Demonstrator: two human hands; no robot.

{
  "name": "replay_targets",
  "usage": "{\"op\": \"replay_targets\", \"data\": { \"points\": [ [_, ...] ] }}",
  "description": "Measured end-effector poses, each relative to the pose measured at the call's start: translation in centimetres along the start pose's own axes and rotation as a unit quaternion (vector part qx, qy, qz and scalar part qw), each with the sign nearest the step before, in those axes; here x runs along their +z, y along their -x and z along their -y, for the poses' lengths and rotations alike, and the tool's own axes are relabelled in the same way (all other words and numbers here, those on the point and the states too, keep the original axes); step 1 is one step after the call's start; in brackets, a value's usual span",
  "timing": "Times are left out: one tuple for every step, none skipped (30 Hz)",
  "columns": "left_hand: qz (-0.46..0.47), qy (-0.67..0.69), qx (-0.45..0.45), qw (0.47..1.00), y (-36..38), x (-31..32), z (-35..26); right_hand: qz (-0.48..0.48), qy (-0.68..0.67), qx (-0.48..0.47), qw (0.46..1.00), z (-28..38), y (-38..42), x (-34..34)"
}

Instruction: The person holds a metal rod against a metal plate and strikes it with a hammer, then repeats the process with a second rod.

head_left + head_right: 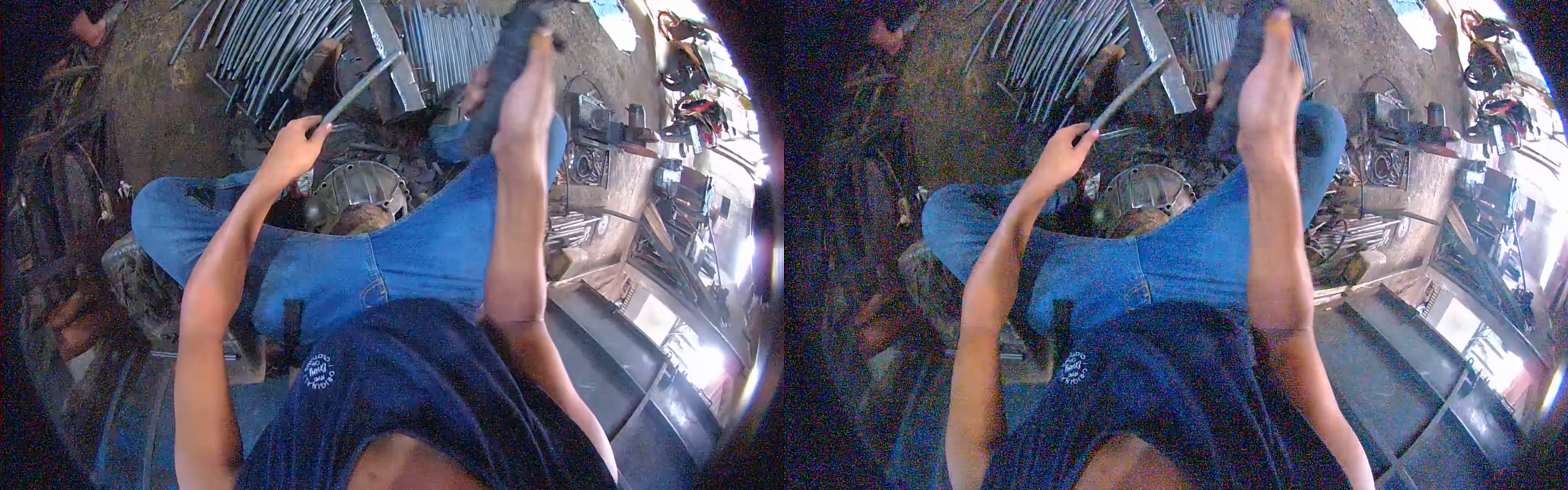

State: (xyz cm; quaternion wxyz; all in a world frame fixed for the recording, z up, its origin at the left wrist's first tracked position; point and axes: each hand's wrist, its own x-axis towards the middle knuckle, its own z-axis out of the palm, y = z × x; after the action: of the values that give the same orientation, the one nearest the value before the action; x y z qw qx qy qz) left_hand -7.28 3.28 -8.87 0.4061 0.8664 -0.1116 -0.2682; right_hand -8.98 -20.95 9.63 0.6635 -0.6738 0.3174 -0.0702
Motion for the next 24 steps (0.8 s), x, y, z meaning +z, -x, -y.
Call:
{"op": "replay_targets", "data": {
  "points": [
    [-0.007, -0.018, 0.025, 1.0, -0.9, 1.0, 2.3, -0.058, -0.045, -0.071, 0.995, 1.7, -0.8, 0.2],
    [-0.005, -0.017, 0.024, 1.0, -0.8, 1.0, 2.2, -0.018, -0.045, -0.136, 0.99, 2.9, -0.8, 0.0],
    [-0.018, -0.017, 0.022, 0.999, -0.6, 0.8, 1.7, -0.028, -0.067, -0.141, 0.987, 3.2, -1.0, 0.3],
    [-0.032, -0.017, 0.02, 0.999, -0.5, 0.7, 1.3, -0.039, -0.089, -0.147, 0.984, 3.3, -1.3, 0.9],
    [-0.034, -0.017, 0.022, 0.999, -0.7, 0.5, 1.2, -0.029, -0.06, -0.146, 0.987, 1.1, -2.3, 1.0],
    [-0.023, -0.009, 0.014, 1.0, -0.8, 0.5, 1.2, -0.019, -0.031, -0.143, 0.989, -3.0, -3.5, 0.9],
    [-0.012, 0.0, 0.003, 1.0, -0.7, 0.5, 1.3, -0.032, 0.116, -0.043, 0.992, -7.5, -4.5, 1.6],
    [-0.011, 0.002, 0.002, 1.0, -0.3, 0.6, 0.9, -0.048, 0.259, 0.061, 0.963, -11.8, -4.9, 2.0],
    [-0.021, 0.007, -0.012, 1.0, 0.1, 0.5, 0.1, -0.036, 0.162, 0.117, 0.979, -15.2, -5.1, 1.5],
    [-0.037, 0.011, -0.02, 0.999, -0.1, -0.1, -0.9, -0.021, 0.058, 0.163, 0.985, -14.3, -4.9, 2.3],
    [-0.032, 0.014, -0.048, 0.998, 0.4, -0.6, -1.6, 0.017, 0.011, 0.191, 0.981, -13.0, -4.7, 1.7],
    [-0.026, 0.013, -0.061, 0.998, 1.3, -0.8, -1.6, 0.047, -0.035, 0.243, 0.968, -9.7, -1.7, 1.2],
    [-0.005, 0.031, -0.056, 0.998, 1.8, -0.8, -1.7, 0.044, -0.02, 0.233, 0.971, -9.8, -0.9, 0.7],
    [-0.001, 0.049, -0.037, 0.998, 0.9, -1.1, -1.9, 0.045, -0.021, 0.225, 0.973, -9.6, -1.1, 0.5],
    [0.017, 0.047, -0.053, 0.997, 0.6, -1.2, -1.7, 0.031, -0.012, 0.231, 0.972, -9.7, -0.2, 0.0],
    [0.017, 0.047, -0.052, 0.997, 0.6, -1.1, -1.4, 0.019, -0.005, 0.237, 0.971, -9.9, 0.4, -0.4],
    [0.005, 0.034, -0.054, 0.998, 0.4, -0.8, -0.8, 0.021, 0.039, 0.23, 0.972, -10.3, 0.5, -0.4],
    [-0.007, 0.021, -0.056, 0.998, 0.2, -0.3, -0.3, 0.022, 0.039, 0.227, 0.973, -10.9, 0.6, -0.2],
    [-0.01, 0.021, -0.054, 0.998, -0.2, 0.5, 0.8, 0.016, 0.036, 0.246, 0.968, -11.7, 0.5, 0.0],
    [-0.043, -0.031, -0.007, 0.999, -0.7, 1.5, 2.2, 0.011, 0.033, 0.266, 0.963, -12.3, 0.5, 0.1],
    [-0.076, -0.083, 0.039, 0.993, -0.8, 1.4, 2.1, 0.013, 0.032, 0.263, 0.964, -12.8, 0.4, 0.0],
    [-0.079, -0.085, 0.041, 0.992, -0.7, 1.2, 2.0, 0.03, -0.023, 0.281, 0.959, -13.0, 0.3, -0.2],
    [-0.052, -0.045, 0.009, 0.998, -0.7, 1.2, 1.8, 0.048, -0.076, 0.297, 0.951, -13.2, -0.1, -0.5],
    [-0.024, -0.003, -0.022, 0.999, -0.5, 0.8, 1.0, 0.064, -0.129, 0.313, 0.939, -13.1, -0.3, -0.8]
  ]
}}
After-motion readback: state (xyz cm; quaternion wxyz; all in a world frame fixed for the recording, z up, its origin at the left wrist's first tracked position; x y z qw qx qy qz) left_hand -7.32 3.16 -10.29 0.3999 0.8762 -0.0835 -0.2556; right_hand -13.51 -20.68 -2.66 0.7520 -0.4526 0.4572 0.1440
